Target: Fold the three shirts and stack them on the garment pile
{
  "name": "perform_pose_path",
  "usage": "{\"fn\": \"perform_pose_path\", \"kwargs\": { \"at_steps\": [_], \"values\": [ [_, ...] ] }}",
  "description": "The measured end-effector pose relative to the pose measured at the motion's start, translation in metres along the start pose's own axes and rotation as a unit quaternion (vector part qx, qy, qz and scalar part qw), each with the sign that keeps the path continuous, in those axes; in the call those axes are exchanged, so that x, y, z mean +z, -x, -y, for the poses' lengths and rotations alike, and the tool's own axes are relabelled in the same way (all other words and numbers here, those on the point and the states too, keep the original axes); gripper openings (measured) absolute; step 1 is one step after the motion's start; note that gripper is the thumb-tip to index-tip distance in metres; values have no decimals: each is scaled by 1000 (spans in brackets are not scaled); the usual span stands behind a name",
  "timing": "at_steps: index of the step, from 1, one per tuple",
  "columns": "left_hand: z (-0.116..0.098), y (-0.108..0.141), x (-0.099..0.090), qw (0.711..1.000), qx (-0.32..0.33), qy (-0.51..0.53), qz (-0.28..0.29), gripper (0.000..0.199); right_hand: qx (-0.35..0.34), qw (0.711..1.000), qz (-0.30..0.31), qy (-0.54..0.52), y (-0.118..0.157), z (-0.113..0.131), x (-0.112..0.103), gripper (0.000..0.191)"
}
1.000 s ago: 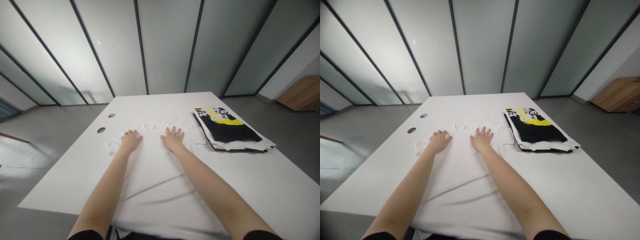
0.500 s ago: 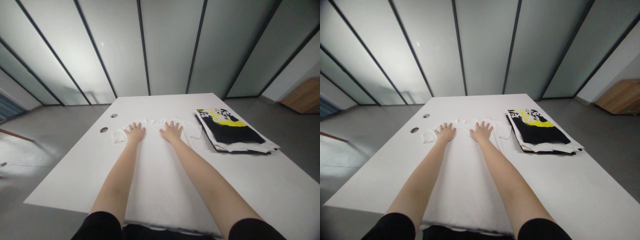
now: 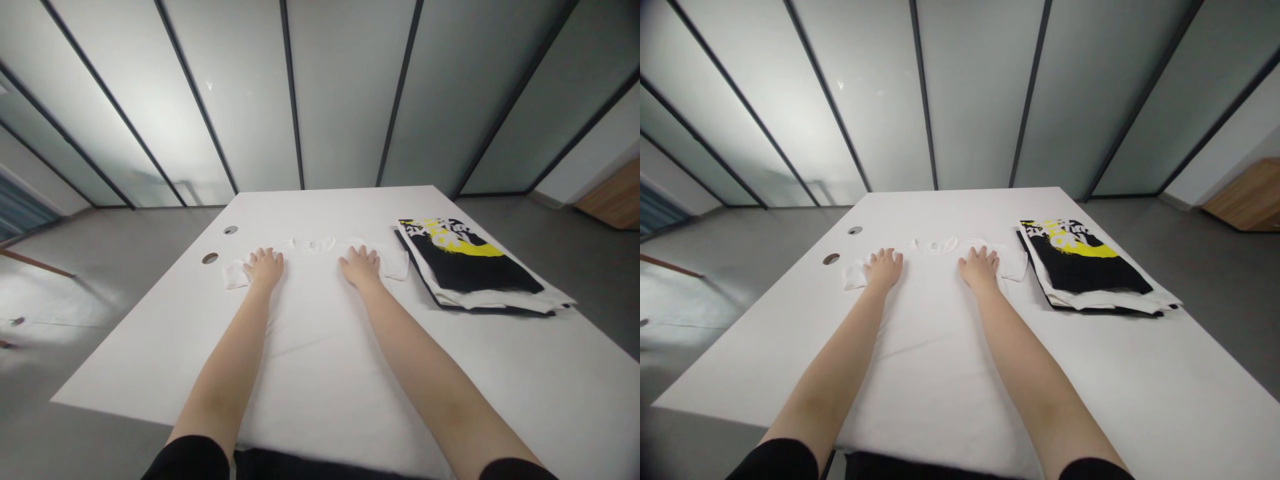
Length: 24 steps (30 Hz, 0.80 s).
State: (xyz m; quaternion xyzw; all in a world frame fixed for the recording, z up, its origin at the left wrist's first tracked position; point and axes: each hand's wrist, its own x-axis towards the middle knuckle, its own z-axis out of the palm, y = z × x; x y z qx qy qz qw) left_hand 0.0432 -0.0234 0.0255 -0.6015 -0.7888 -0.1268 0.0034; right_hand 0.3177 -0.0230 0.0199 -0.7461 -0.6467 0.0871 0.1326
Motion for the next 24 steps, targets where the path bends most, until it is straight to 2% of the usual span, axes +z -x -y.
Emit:
{"fn": "perform_pose_path", "kwargs": {
  "at_steps": [2, 4, 8, 11, 16, 19, 24],
  "values": [
    [5, 0, 6, 999, -26, -25, 28, 59, 7, 1000, 22, 12, -2, -6, 1, 62],
    [9, 0, 10, 998, -27, -38, 33, 61, -10, 1000, 21, -10, -7, -13, -2, 59],
    [8, -1, 12, 999, -34, -39, 16, 64, -29, 995, -39, -84, -20, -31, -13, 56],
    [4, 0, 10, 999, -37, -35, 12, 66, 17, 995, -60, -73, -22, -48, -19, 55],
    [4, 1, 11, 999, -27, -38, 25, 62, 53, 998, -32, 16, -19, -70, -19, 50],
    [6, 1, 12, 998, -26, -39, 29, 63, 71, 996, -63, -3, -21, -78, -22, 55],
    [7, 1, 12, 999, -22, -39, 23, 62, 159, 982, -104, 14, -22, -86, -25, 52]
  ]
}}
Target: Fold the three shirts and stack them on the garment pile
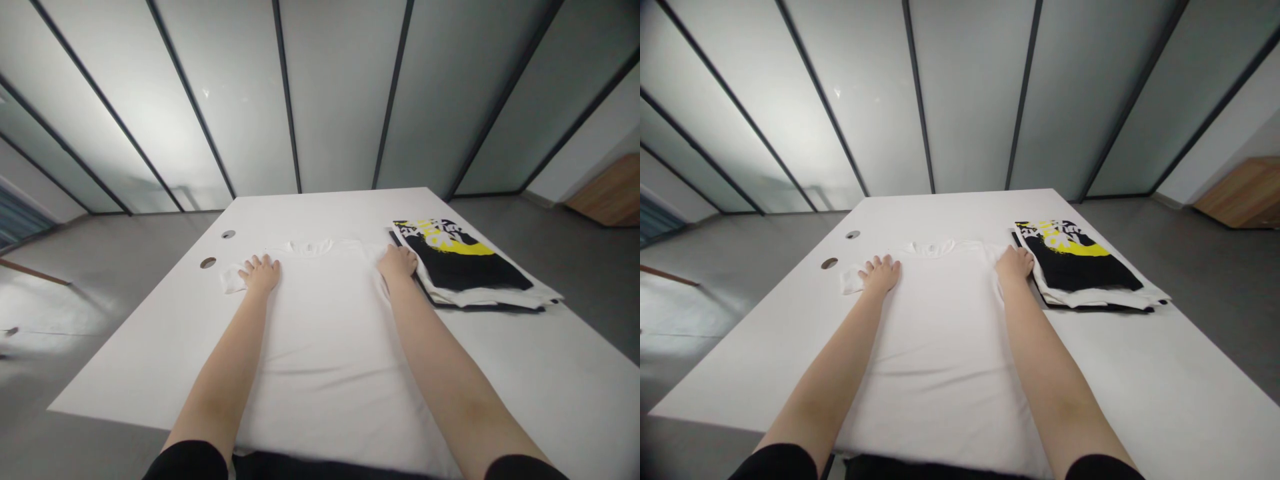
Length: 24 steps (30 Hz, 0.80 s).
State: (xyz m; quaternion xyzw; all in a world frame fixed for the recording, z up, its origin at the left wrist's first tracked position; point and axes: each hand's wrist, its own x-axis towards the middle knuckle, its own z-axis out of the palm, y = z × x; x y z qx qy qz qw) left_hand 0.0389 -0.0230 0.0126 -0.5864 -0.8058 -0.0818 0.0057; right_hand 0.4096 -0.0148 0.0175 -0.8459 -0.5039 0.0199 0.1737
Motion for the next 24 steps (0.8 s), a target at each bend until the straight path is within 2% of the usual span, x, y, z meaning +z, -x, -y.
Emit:
{"fn": "perform_pose_path", "kwargs": {
  "at_steps": [4, 7, 11, 16, 24],
  "values": [
    [0, -1, 0, 1000, 2, -1, 2, 62, 41, 999, 0, 7, 0, 1, 1, 58],
    [0, -1, -1, 1000, 3, -5, 10, 63, 42, 998, 37, 17, -4, 3, 1, 64],
    [0, 0, -4, 1000, 2, -7, 16, 63, 15, 997, 69, 20, -7, 3, -2, 51],
    [-1, 1, -6, 1000, 4, -13, 16, 64, 12, 996, 56, -69, -10, 3, -15, 38],
    [-1, 0, -3, 1000, 4, -23, 9, 64, 19, 977, -2, -211, -23, -11, -30, 61]
  ]
}}
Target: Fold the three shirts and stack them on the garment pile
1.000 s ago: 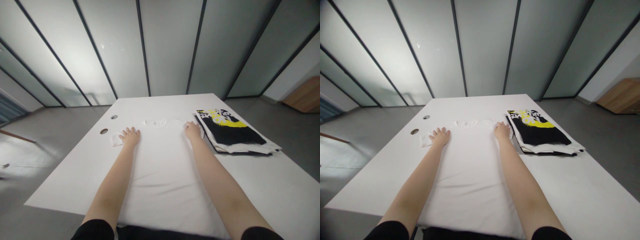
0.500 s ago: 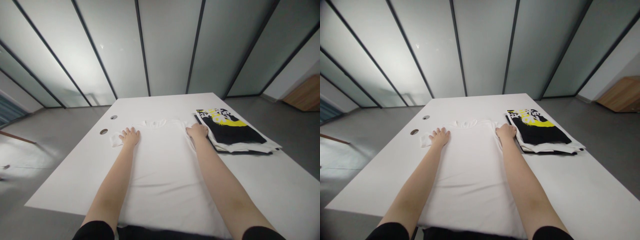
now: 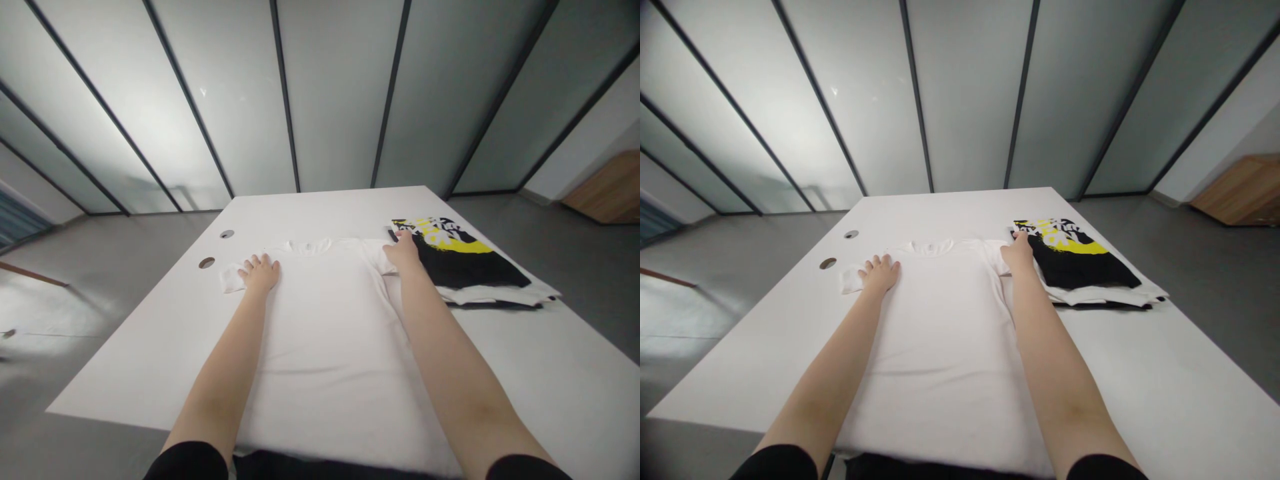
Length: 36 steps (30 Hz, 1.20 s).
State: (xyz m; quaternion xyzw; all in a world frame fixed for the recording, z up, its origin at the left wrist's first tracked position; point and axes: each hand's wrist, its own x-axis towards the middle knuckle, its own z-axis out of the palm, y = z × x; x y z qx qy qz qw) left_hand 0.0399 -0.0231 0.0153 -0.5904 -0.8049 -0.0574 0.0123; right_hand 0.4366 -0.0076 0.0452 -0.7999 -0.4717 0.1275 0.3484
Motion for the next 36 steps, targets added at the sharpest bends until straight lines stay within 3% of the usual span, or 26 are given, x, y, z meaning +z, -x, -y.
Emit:
{"fn": "perform_pose_path", "kwargs": {
  "at_steps": [5, 8, 12, 15, 18, 22, 25, 27, 29, 32, 36],
  "values": [
    [0, 0, 0, 1000, 1, 3, 0, 63, -21, 998, -8, -57, 8, 12, -5, 60],
    [0, 0, 0, 1000, 2, 4, -4, 63, -4, 990, 61, -127, 21, 30, -10, 55],
    [0, 1, -1, 1000, 3, 2, -9, 62, 16, 931, 205, -301, 32, 54, -19, 53],
    [0, 1, 0, 1000, 4, 2, -9, 63, 18, 917, 195, -349, 33, 62, -22, 35],
    [0, 0, 1, 1000, 3, 4, -5, 65, 10, 938, 166, -304, 29, 59, -17, 26],
    [0, -1, 1, 1000, 0, 5, -3, 65, -59, 976, 180, -106, 35, 52, 3, 31],
    [0, -1, 2, 1000, 1, 3, -6, 64, -123, 964, 225, 75, 50, 51, 23, 37],
    [0, -1, 2, 1000, 1, 2, -5, 64, -142, 948, 241, 148, 60, 53, 34, 28],
    [0, -1, 2, 1000, 2, 2, -2, 64, -145, 945, 238, 172, 67, 54, 41, 20],
    [1, -2, 2, 1000, 2, 2, 0, 64, -140, 950, 221, 172, 66, 56, 42, 25],
    [1, -3, 3, 1000, 5, 1, -3, 63, -138, 965, 210, 80, 53, 56, 35, 16]
  ]
}}
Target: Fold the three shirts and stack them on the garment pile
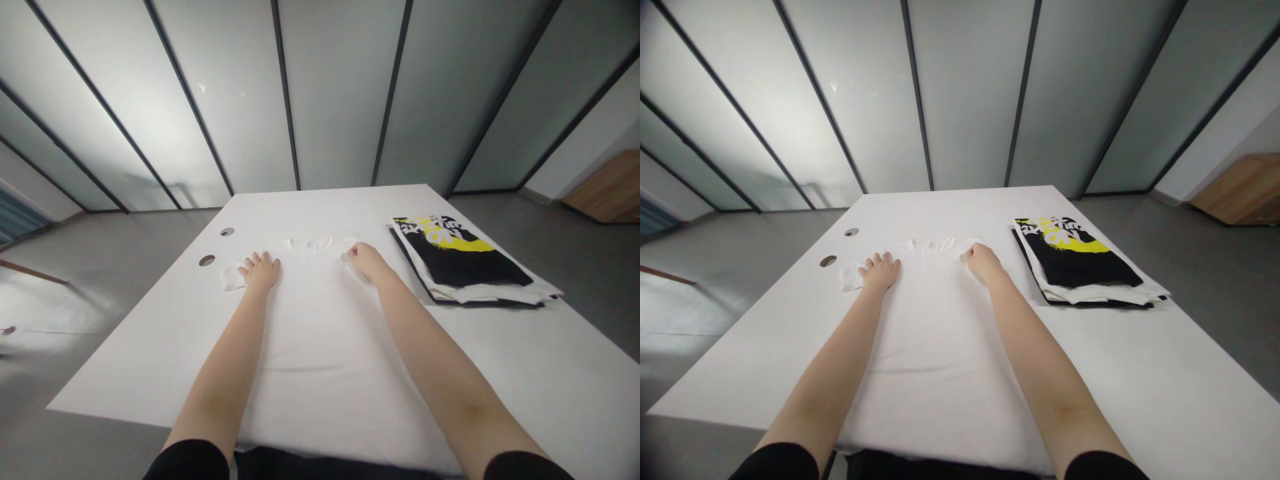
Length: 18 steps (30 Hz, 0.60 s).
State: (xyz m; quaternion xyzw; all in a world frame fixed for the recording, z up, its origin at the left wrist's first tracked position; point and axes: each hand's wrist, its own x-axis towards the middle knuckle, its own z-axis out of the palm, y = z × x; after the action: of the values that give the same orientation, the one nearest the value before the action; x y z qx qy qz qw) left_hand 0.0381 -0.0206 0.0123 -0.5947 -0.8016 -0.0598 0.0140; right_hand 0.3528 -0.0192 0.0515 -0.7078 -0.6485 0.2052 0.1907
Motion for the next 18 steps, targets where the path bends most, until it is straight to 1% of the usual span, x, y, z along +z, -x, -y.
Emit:
{"fn": "perform_pose_path", "kwargs": {
  "at_steps": [2, 4, 5, 6, 8, 10, 12, 13, 14, 15, 16, 18],
  "values": [
    [0, 0, 0, 1000, 0, 1, -1, 63, 8, 994, 38, -100, -3, -3, -3, 13],
    [0, 1, 0, 1000, -2, 4, -1, 62, 31, 979, 96, -175, -4, -7, -3, 18],
    [0, 1, -1, 1000, -2, 5, -2, 62, 45, 971, 109, -209, -4, -9, -3, 18],
    [-1, 2, -1, 1000, -2, 6, -4, 62, 58, 964, 107, -238, -4, -11, -3, 17],
    [-1, 2, -2, 1000, -2, 7, -6, 62, 74, 951, 69, -291, -6, -16, -4, 15],
    [-1, 3, -2, 1000, -2, 8, -6, 62, 69, 947, -14, -313, -9, -22, -6, 22],
    [-1, 3, -3, 1000, -3, 9, -1, 62, 29, 957, -111, -266, -13, -27, -6, 33],
    [-1, 3, -3, 1000, -3, 9, -1, 62, 1, 964, -147, -221, -14, -30, -4, 38],
    [-2, 3, -3, 1000, -3, 9, -1, 62, -27, 974, -158, -162, -15, -32, -1, 42],
    [-2, 3, -3, 1000, -4, 8, -1, 62, -53, 984, -140, -96, -15, -34, 3, 46],
    [-2, 3, -3, 1000, -4, 7, -1, 61, -70, 992, -100, -29, -13, -35, 8, 51],
    [-1, 3, -3, 1000, -5, 3, -1, 62, -70, 994, 8, 84, -10, -35, 18, 63]
  ]
}}
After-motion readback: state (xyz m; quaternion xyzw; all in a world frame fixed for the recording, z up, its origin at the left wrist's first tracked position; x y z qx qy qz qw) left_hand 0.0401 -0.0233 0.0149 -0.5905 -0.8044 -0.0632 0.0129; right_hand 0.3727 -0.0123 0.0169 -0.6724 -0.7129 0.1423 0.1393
